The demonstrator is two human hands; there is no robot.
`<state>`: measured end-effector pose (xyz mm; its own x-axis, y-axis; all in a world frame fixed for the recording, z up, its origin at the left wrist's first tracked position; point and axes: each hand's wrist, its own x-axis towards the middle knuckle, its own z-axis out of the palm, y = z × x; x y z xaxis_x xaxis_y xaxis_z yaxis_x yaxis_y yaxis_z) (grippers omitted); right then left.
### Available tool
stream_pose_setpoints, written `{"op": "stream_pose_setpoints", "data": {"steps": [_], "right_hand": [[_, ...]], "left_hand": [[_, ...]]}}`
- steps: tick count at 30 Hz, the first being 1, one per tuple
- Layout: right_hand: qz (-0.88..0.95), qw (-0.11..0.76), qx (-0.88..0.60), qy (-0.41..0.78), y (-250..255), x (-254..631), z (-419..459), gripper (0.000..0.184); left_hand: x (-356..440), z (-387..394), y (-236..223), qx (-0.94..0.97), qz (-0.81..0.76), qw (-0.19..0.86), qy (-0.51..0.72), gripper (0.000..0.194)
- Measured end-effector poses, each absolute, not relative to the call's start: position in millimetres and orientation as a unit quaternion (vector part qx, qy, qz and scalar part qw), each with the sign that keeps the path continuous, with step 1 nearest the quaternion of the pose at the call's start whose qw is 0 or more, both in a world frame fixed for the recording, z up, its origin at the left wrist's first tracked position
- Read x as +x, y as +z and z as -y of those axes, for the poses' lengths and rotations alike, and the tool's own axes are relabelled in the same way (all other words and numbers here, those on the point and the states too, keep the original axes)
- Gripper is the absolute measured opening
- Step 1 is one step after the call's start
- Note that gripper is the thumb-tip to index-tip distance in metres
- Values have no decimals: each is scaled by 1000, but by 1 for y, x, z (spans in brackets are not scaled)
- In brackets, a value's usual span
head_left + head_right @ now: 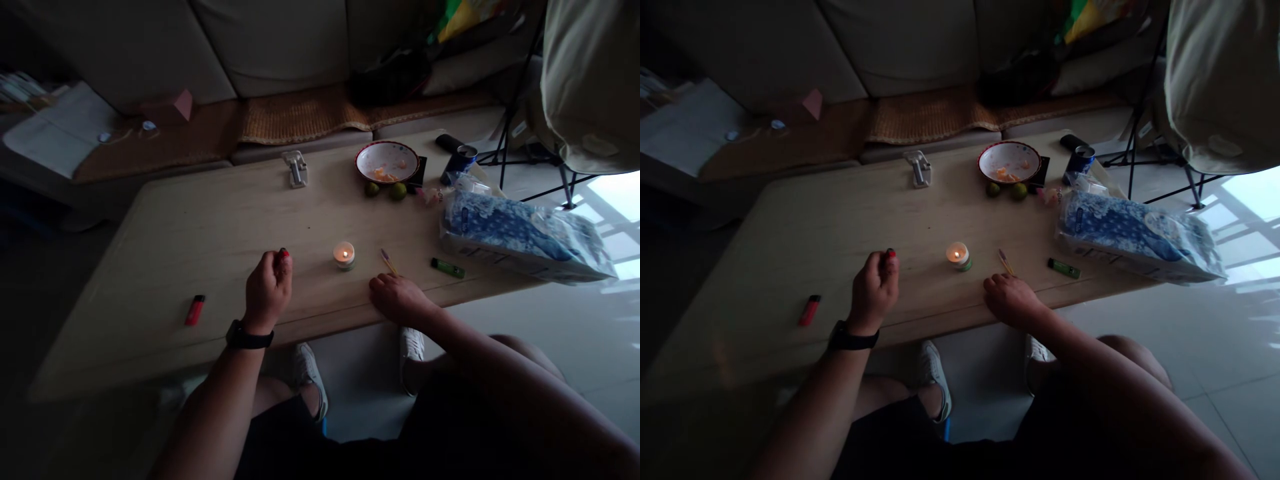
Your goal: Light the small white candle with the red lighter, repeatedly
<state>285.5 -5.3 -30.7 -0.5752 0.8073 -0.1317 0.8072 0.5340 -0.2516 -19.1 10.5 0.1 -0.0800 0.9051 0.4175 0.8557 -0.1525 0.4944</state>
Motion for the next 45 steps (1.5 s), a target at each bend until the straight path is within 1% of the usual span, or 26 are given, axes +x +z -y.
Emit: {"op": "stream_pose_setpoints", "data": {"steps": [7, 20, 35, 40, 45], "right_hand": [[877, 13, -461, 136, -32, 286, 5, 20], [876, 11, -463, 131, -38, 287, 4, 18], [879, 17, -458, 129, -40, 288, 4, 17], [884, 35, -451, 121, -43, 288, 5, 19], [881, 43, -454, 124, -44, 289, 5, 17]], "left_hand": [[-20, -11, -3, 672, -643, 51, 363, 26], [-19, -12, -6, 675, -653, 46, 339, 27], [-17, -12, -6, 675, -651, 55, 343, 27], [-18, -12, -6, 674, -654, 56, 339, 28], [-18, -12, -5, 676, -650, 63, 341, 27]]}}
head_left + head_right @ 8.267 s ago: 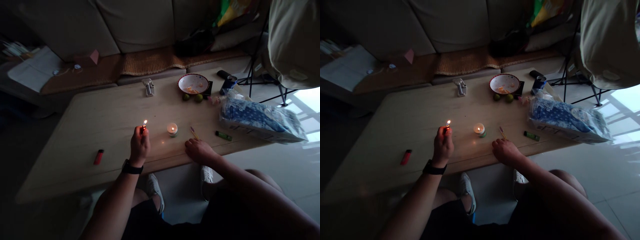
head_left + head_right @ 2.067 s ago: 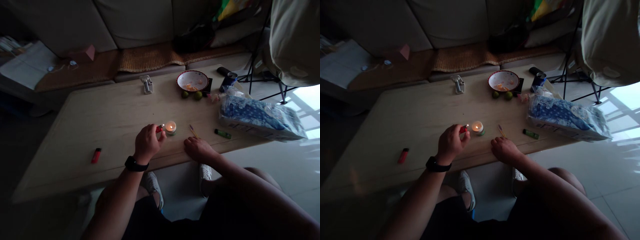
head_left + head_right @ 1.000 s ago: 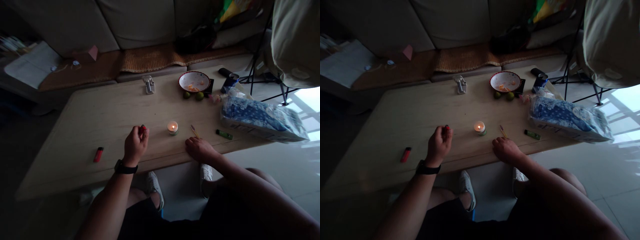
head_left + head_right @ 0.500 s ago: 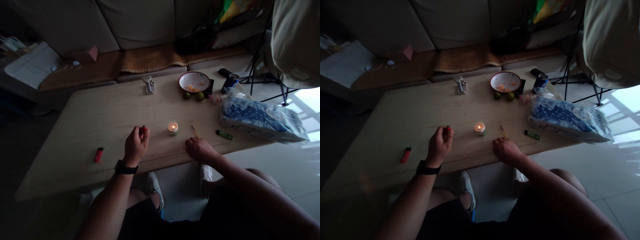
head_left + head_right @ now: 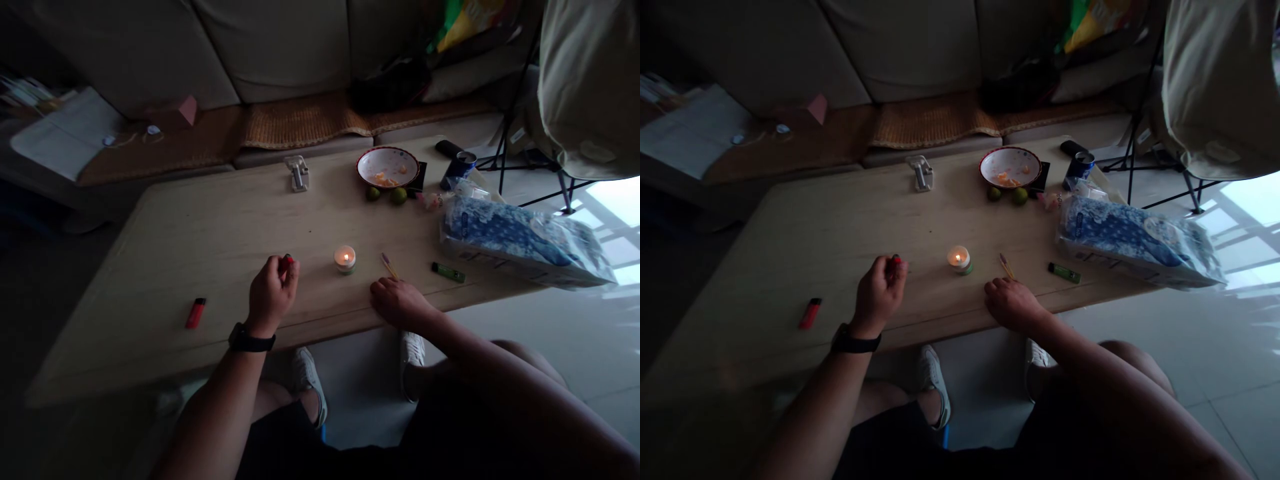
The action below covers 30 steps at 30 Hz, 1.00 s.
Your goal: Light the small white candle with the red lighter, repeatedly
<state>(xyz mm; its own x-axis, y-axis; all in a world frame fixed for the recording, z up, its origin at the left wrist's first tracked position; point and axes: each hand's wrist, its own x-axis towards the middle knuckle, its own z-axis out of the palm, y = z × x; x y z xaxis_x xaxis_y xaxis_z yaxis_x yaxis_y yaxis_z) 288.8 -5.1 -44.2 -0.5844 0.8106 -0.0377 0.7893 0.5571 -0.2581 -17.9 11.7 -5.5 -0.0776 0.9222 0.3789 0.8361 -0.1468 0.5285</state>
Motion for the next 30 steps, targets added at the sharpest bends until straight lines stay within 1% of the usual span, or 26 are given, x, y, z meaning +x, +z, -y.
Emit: {"op": "stream_pose_setpoints", "data": {"steps": [11, 16, 22, 30], "right_hand": [[879, 14, -457, 135, -34, 286, 5, 18], [881, 17, -452, 137, -35, 287, 5, 17], [879, 15, -458, 132, -37, 288, 6, 19], [877, 5, -460, 137, -33, 286, 5, 19]], "left_hand": [[-15, -10, -6, 678, -649, 67, 339, 28], [-12, -9, -3, 689, -645, 51, 328, 28], [-4, -9, 2, 701, -633, 60, 323, 29], [15, -13, 0, 744, -609, 11, 274, 29]]}}
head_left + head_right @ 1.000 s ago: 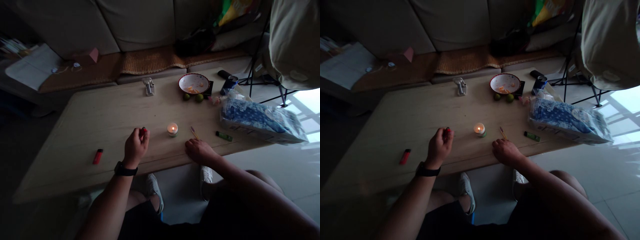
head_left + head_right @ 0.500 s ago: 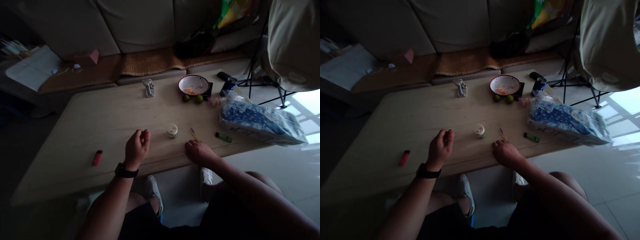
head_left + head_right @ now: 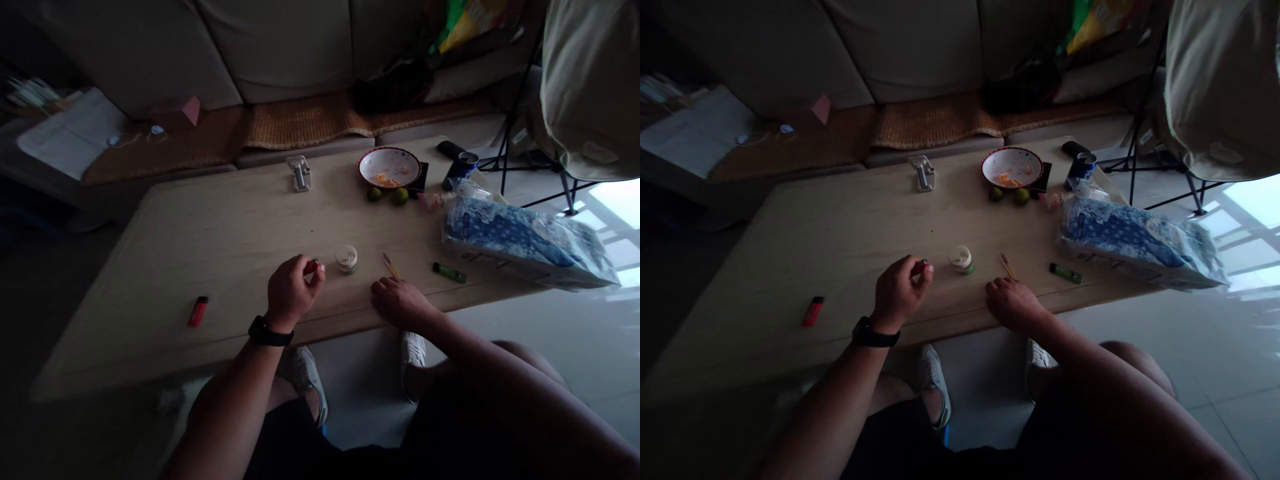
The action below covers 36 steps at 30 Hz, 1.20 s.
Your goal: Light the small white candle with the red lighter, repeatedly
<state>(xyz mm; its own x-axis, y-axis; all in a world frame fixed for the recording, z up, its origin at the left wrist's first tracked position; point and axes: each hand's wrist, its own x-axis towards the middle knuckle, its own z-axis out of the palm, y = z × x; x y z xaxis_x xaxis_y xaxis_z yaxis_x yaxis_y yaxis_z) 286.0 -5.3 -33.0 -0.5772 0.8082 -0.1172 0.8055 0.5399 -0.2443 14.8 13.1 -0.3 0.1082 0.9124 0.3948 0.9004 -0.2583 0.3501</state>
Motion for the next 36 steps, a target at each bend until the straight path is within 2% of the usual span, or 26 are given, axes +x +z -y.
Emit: {"op": "stream_pose_setpoints", "data": {"steps": [13, 36], "right_hand": [[882, 20, -454, 127, -38, 288, 5, 20], [877, 10, -459, 138, -31, 286, 6, 19]], "left_hand": [[51, -29, -5, 784, -584, -68, 200, 13], [63, -29, -1, 791, -578, -66, 189, 14]]}}
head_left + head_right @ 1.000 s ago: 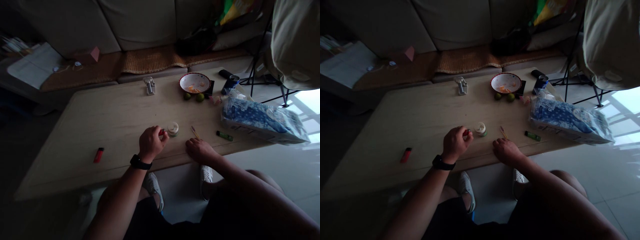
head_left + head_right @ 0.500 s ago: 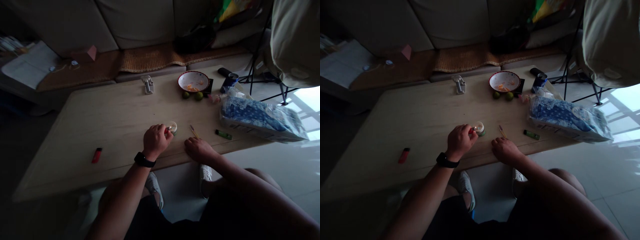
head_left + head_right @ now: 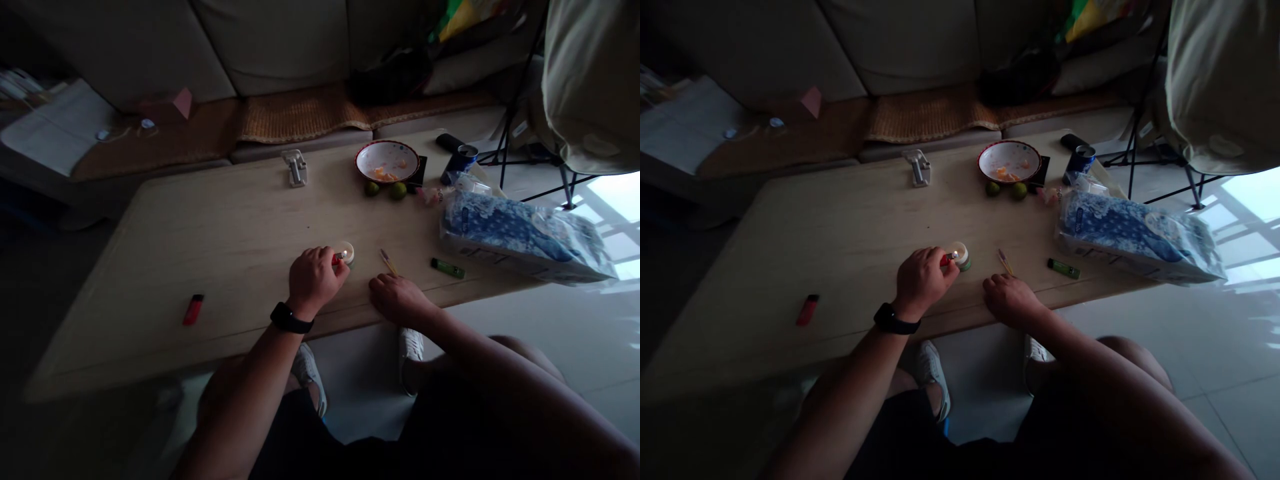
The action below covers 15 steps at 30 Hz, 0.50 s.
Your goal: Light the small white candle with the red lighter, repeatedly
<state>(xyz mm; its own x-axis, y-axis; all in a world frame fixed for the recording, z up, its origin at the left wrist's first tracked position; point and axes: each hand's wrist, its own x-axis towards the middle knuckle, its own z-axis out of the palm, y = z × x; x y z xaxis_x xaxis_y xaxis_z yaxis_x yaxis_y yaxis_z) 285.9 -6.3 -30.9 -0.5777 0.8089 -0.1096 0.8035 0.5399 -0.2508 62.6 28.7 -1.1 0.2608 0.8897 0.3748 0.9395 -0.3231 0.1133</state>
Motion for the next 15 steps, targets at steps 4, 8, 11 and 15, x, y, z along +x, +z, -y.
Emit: {"op": "stream_pose_setpoints", "data": {"steps": [4, 8, 11, 15], "right_hand": [[874, 8, -465, 142, -30, 286, 6, 21], [876, 14, -463, 139, -32, 286, 6, 21], [876, 12, -462, 138, -32, 286, 6, 21], [876, 9, -461, 141, -32, 286, 6, 21]], "left_hand": [[63, -28, 0, -792, 578, 68, -186, 15], [63, -28, 0, -792, 577, 69, -187, 15], [63, -28, 0, -791, 579, 65, -185, 15], [63, -28, 0, -791, 579, 70, -183, 15]]}}
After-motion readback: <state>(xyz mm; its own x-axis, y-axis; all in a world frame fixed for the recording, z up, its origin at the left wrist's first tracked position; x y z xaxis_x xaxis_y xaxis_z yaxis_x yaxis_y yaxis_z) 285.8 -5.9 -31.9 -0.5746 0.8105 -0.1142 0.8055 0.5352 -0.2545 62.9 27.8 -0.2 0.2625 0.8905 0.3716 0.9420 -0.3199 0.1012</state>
